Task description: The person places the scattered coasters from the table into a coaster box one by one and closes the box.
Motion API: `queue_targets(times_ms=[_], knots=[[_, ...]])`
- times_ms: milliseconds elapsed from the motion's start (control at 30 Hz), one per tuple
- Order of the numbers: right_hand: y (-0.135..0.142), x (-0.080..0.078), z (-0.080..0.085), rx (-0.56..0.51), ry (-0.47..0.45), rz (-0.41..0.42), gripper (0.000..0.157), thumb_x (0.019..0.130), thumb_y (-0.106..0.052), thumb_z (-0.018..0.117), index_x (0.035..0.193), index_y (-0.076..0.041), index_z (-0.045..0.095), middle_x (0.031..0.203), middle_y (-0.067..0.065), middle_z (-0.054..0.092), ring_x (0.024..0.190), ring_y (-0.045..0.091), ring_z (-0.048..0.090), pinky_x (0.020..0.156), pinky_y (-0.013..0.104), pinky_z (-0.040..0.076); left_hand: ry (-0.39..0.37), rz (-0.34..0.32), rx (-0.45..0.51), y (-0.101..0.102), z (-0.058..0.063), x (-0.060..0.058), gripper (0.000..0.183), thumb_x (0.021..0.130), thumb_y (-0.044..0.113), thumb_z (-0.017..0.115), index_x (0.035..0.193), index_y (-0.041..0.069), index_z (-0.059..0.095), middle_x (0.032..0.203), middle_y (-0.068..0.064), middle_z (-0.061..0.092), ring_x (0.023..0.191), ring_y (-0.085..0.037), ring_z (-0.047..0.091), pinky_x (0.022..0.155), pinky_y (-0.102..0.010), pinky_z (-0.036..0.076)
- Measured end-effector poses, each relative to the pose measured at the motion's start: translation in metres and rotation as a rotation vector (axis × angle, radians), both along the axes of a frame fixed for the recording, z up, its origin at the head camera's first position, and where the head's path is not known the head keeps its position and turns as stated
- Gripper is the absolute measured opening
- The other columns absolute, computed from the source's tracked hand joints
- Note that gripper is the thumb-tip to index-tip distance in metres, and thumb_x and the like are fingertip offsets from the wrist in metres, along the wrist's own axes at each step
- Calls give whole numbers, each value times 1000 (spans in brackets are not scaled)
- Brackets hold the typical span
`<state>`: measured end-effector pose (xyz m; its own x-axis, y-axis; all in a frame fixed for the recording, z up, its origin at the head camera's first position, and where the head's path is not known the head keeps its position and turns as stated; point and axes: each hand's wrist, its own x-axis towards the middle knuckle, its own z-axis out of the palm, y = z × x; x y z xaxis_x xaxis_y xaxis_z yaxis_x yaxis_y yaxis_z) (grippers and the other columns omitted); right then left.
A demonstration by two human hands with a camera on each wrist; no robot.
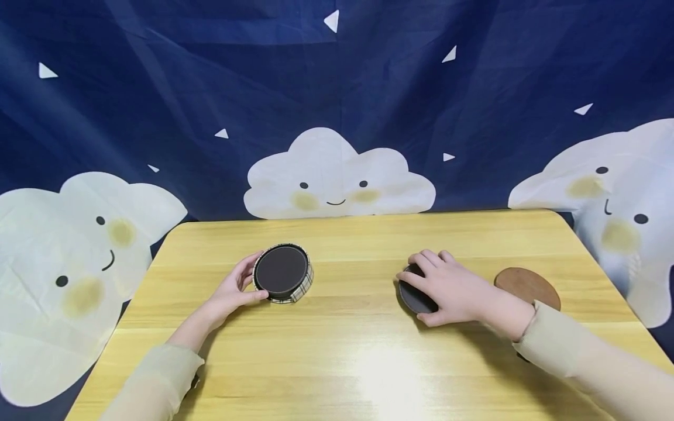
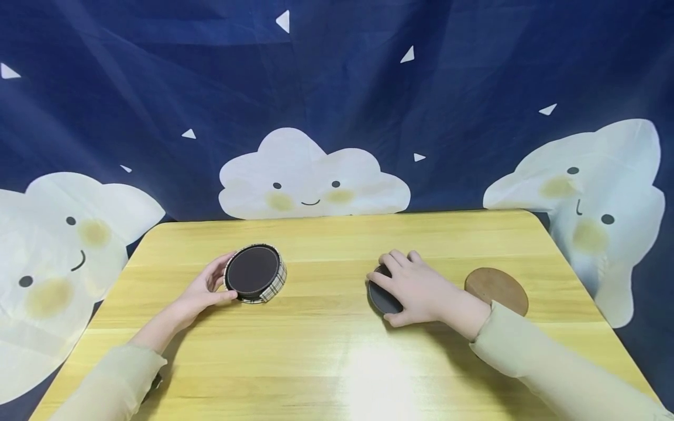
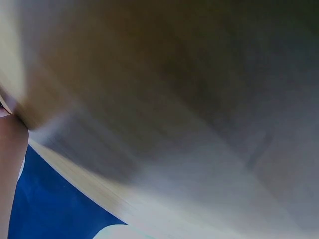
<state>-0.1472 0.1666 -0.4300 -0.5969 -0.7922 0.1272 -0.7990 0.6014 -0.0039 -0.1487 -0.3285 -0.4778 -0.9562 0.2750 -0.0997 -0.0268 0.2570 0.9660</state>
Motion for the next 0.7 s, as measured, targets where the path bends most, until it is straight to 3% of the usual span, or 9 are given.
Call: queue_targets(times_ms=[333,567,700], knots=[[-34,-20,9,26,27,46,81,76,-57,81,145,-20,61,133,13,57,121,30,53,93,53,48,-4,-6,-3,-1,-1,2,96,88,1,84,166,5,29,149,-1,53,124,9,56,109,-4,36],[-59,-35,12,24,27,67,81,78,-57,79,147,-21,59,135,12,56,123,30,52,94,52,49,-5,0,-5,0,1,2,96,88,1,83,167,6,29,154,-21,48,122,8,57,108,-4,36],[-72,-43,12,11,32,82,81,78,-57,79,147,-20,58,135,13,55,124,31,52,93,51,48,-1,1,-8,1,2,1,96,87,0,83,167,5,29,155,-26,45,122,9,56,109,-5,37]])
